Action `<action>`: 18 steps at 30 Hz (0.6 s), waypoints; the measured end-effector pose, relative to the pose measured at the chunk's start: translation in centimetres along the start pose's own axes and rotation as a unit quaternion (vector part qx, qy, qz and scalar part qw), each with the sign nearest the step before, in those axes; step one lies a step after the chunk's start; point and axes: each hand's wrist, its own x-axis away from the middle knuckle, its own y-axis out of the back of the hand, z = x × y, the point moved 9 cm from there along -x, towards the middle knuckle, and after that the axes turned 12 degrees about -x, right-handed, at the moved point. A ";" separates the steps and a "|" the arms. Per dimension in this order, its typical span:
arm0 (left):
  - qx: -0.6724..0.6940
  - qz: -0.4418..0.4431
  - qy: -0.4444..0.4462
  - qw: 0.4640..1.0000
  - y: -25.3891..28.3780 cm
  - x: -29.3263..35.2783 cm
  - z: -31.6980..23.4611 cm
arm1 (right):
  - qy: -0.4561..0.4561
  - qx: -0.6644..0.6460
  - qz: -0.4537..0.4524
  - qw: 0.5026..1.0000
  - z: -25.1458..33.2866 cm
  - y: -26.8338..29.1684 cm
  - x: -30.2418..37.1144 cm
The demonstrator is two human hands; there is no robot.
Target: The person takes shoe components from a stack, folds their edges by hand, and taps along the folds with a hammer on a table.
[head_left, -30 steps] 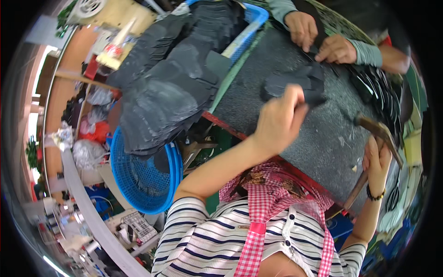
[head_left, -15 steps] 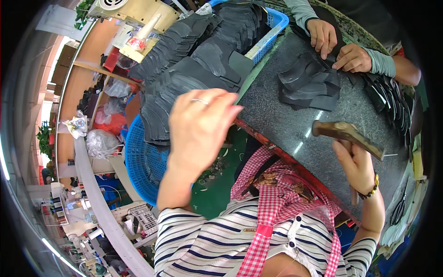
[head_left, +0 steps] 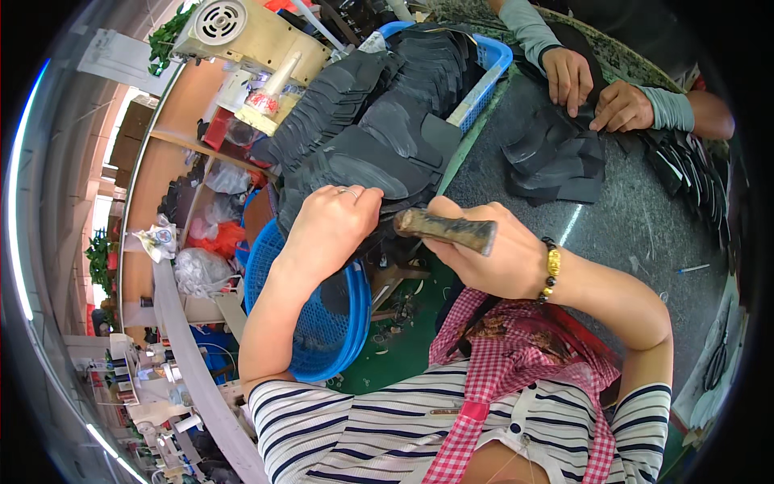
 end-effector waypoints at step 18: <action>0.196 -0.121 0.345 0.910 1.2 1.7 11.3 | -0.038 0.109 0.020 0.993 -1.3 -2.0 -4.5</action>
